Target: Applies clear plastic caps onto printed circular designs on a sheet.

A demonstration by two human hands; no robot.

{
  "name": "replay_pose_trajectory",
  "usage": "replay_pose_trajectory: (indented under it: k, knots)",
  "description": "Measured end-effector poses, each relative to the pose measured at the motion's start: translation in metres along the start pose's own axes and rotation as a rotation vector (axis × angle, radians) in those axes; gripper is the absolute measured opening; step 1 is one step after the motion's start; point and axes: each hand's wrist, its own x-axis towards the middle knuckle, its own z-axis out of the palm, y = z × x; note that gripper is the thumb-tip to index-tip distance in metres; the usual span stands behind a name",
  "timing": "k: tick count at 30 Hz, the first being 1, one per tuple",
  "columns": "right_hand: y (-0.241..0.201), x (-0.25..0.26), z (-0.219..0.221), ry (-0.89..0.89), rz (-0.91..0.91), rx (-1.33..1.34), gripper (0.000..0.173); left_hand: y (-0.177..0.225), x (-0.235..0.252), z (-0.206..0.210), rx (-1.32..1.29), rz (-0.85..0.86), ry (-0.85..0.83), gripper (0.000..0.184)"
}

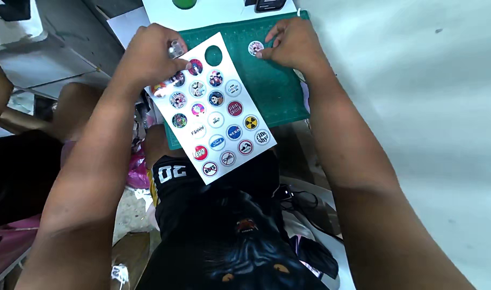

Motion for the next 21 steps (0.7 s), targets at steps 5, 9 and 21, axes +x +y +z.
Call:
replay_pose_trajectory:
  k: [5, 9, 21]
  knots:
    - [0.006, -0.016, -0.004, -0.024, 0.012, 0.316, 0.043, 0.019, 0.044, 0.016, 0.126, 0.010, -0.063, 0.027]
    - [0.003, -0.040, -0.006, -0.122, -0.043, 0.472, 0.051, 0.030, 0.060, 0.025, 0.192, 0.040, -0.085, 0.027]
    - [0.002, -0.063, 0.036, 0.086, -0.326, 0.465, 0.034, 0.022, 0.051, 0.029, 0.113, 0.078, -0.118, 0.023]
